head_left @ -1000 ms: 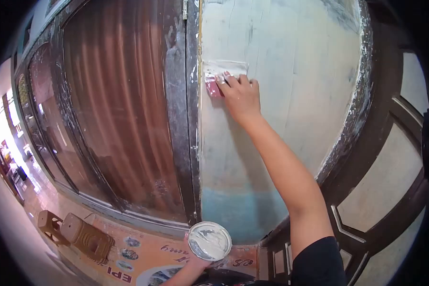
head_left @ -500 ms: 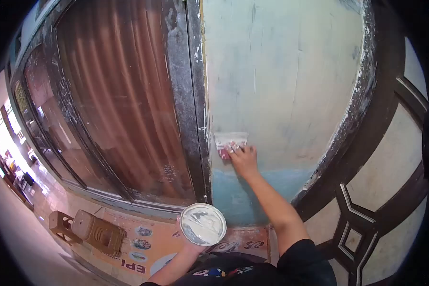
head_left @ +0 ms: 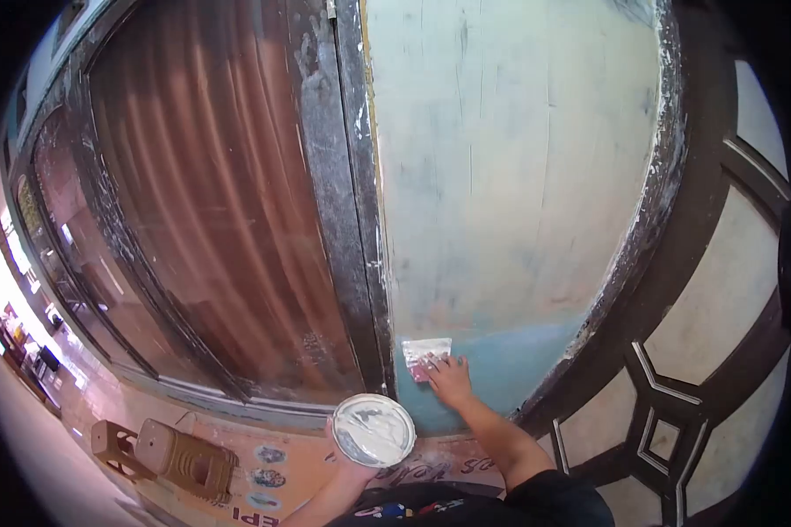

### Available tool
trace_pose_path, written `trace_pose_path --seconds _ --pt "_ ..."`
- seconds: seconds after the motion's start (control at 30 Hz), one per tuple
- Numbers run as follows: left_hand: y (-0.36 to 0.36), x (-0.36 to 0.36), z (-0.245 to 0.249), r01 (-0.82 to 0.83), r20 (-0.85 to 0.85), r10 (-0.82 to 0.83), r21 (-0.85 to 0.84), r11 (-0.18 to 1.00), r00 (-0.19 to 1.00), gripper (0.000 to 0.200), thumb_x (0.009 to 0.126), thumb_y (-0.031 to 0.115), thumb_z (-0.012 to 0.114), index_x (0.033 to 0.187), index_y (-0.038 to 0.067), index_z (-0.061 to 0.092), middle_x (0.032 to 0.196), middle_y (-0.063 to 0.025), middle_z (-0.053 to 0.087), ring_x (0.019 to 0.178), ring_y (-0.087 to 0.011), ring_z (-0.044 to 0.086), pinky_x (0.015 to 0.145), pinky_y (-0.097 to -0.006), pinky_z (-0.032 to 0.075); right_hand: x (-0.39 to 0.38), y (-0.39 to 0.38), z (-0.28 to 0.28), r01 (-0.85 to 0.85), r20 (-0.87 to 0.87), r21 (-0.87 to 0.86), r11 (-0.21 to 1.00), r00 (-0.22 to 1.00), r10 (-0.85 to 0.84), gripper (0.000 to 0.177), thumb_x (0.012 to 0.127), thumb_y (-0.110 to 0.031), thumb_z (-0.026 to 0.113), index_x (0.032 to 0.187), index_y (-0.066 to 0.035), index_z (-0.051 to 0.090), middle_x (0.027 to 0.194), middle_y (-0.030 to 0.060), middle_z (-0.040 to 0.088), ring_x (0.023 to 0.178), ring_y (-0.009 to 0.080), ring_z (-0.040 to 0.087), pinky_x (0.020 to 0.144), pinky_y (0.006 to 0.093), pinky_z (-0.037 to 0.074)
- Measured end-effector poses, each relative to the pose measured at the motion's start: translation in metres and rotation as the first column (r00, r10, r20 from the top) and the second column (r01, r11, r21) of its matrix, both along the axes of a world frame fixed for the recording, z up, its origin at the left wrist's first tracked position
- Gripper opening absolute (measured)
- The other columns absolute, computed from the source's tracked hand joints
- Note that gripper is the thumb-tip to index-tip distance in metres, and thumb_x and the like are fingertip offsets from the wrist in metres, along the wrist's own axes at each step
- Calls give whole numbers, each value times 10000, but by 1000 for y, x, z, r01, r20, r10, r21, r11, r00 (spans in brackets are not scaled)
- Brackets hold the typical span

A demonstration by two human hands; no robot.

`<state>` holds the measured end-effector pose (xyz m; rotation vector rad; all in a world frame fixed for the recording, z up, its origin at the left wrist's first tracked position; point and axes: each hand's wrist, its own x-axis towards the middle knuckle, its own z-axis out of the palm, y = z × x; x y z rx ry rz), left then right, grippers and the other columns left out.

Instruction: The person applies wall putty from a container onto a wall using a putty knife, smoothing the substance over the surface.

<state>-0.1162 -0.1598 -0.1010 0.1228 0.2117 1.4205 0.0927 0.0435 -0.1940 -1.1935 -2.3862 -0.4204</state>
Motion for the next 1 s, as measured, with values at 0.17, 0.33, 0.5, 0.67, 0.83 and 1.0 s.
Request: trace_pose_path --seconds 0.17,0.33,0.5,0.67,0.83,1.0 --pt "23 -7 -15 34 22 -34 -9 999 999 869 811 769 385 1402 139 477 1428 -161 481 1291 -400 466 1088 -599 335 0 -17 38 -14 -138 10 1000 990 15 410 748 -202 722 1153 -190 665 1155 24 627 1092 244 539 955 526 369" --pt "43 6 9 40 14 -40 -5 999 999 832 817 745 409 1360 124 516 1369 -160 536 1243 -407 506 1064 -578 378 -5 -19 90 -116 -650 -142 983 760 -4 330 773 -55 643 1102 -35 635 944 103 655 862 298 627 819 399 493" --pt "71 24 33 -2 -3 2 62 998 1000 806 831 722 422 1361 122 516 1374 -153 532 1249 -381 509 1070 -551 385 3 -37 192 -374 -896 -240 896 442 -55 341 802 -18 623 1142 -3 593 983 136 661 881 212 642 803 326 506" --pt "82 57 58 -47 -35 50 90 995 998 814 841 728 409 1395 135 485 1408 -135 506 1266 -363 500 1076 -545 381 12 -53 211 -575 -763 -427 698 643 63 364 834 -51 630 1191 6 589 999 111 682 929 155 629 851 308 500" --pt "83 81 72 -33 -32 37 114 993 999 737 876 698 402 1367 161 520 1379 -106 538 1236 -346 523 1054 -516 402 30 -45 220 -582 -824 -372 723 566 32 373 837 -68 647 1199 4 595 1019 115 688 928 160 638 850 319 505" --pt "92 92 60 -79 -35 82 85 993 996 734 882 693 405 1373 158 515 1378 -107 540 1236 -347 523 1053 -517 401 44 -34 223 -616 -728 -487 619 678 102 355 840 -52 643 1184 16 591 1044 95 677 935 146 626 839 313 508"
